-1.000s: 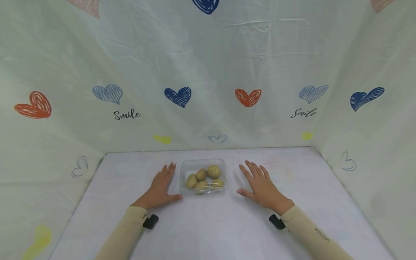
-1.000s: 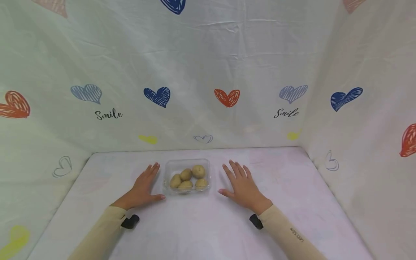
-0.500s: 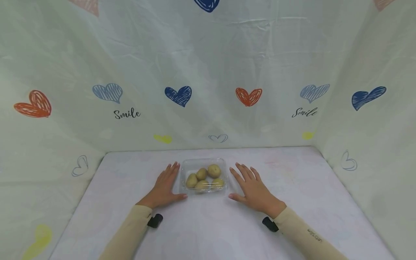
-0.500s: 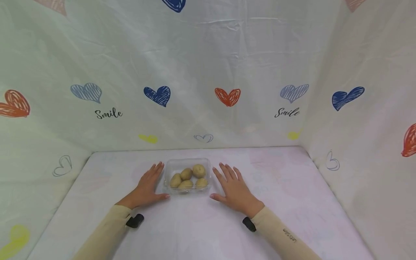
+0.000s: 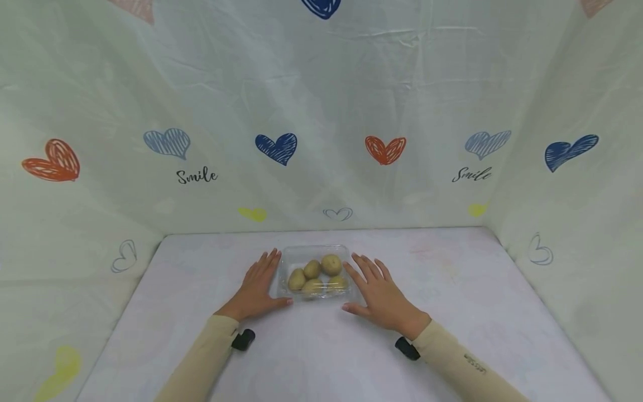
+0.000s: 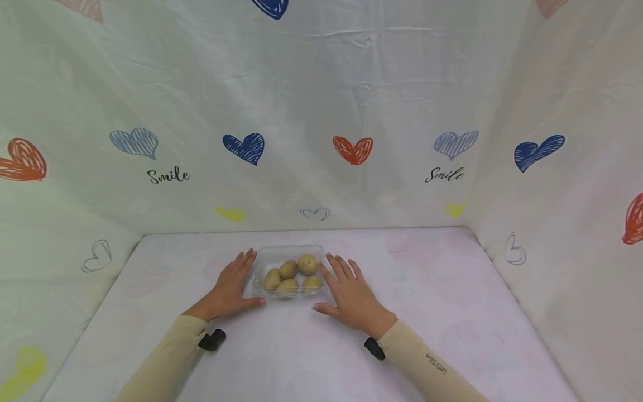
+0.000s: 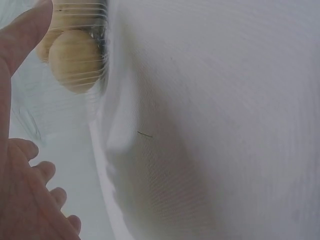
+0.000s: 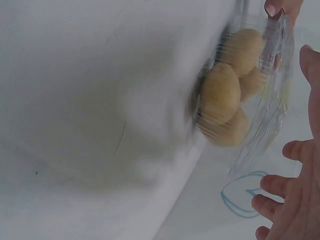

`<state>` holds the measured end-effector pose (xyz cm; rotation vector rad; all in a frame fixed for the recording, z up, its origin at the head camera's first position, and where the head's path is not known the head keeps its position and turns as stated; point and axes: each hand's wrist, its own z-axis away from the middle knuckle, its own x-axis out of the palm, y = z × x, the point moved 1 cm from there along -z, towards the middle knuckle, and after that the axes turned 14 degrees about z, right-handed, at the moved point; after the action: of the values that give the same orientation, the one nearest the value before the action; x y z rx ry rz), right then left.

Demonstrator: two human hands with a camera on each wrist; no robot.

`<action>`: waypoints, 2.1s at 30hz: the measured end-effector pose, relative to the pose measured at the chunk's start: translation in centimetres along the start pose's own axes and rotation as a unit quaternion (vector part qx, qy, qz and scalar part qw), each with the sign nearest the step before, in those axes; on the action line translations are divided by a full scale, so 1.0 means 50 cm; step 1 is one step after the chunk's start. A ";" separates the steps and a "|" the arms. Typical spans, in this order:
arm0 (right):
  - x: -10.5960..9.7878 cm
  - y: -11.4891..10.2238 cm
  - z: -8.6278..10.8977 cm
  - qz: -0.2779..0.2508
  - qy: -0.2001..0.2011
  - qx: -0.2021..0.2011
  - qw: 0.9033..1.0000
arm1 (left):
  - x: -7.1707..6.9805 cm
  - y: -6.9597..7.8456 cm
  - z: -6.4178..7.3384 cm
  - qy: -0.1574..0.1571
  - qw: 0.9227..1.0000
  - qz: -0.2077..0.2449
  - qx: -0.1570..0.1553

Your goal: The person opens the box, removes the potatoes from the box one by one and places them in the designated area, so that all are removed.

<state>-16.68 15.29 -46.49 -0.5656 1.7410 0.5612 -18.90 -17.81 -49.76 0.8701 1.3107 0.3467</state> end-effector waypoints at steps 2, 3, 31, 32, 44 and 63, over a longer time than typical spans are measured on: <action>-0.002 -0.005 -0.002 0.002 0.002 -0.003 1.000 | 0.000 0.002 0.000 0.002 1.000 -0.002 -0.001; -0.002 -0.007 -0.003 0.004 0.004 -0.004 1.000 | 0.000 0.003 0.000 0.003 1.000 -0.002 -0.001; 0.038 -0.029 -0.029 0.013 0.034 0.003 0.999 | 0.008 0.036 0.013 0.031 0.998 0.008 0.062; 0.041 -0.029 -0.030 0.012 0.034 0.004 0.999 | 0.008 0.037 0.013 0.033 0.997 0.006 0.066; 0.051 -0.035 -0.045 -0.007 0.014 0.023 1.000 | 0.020 0.053 0.007 0.039 0.996 -0.016 0.084; 0.049 -0.044 -0.061 -0.007 0.018 0.040 0.999 | 0.041 0.078 0.006 0.059 0.993 -0.062 0.083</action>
<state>-18.07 11.46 -48.36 -0.5335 1.7843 0.4726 -17.14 -14.03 -48.37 0.9133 1.5118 0.1944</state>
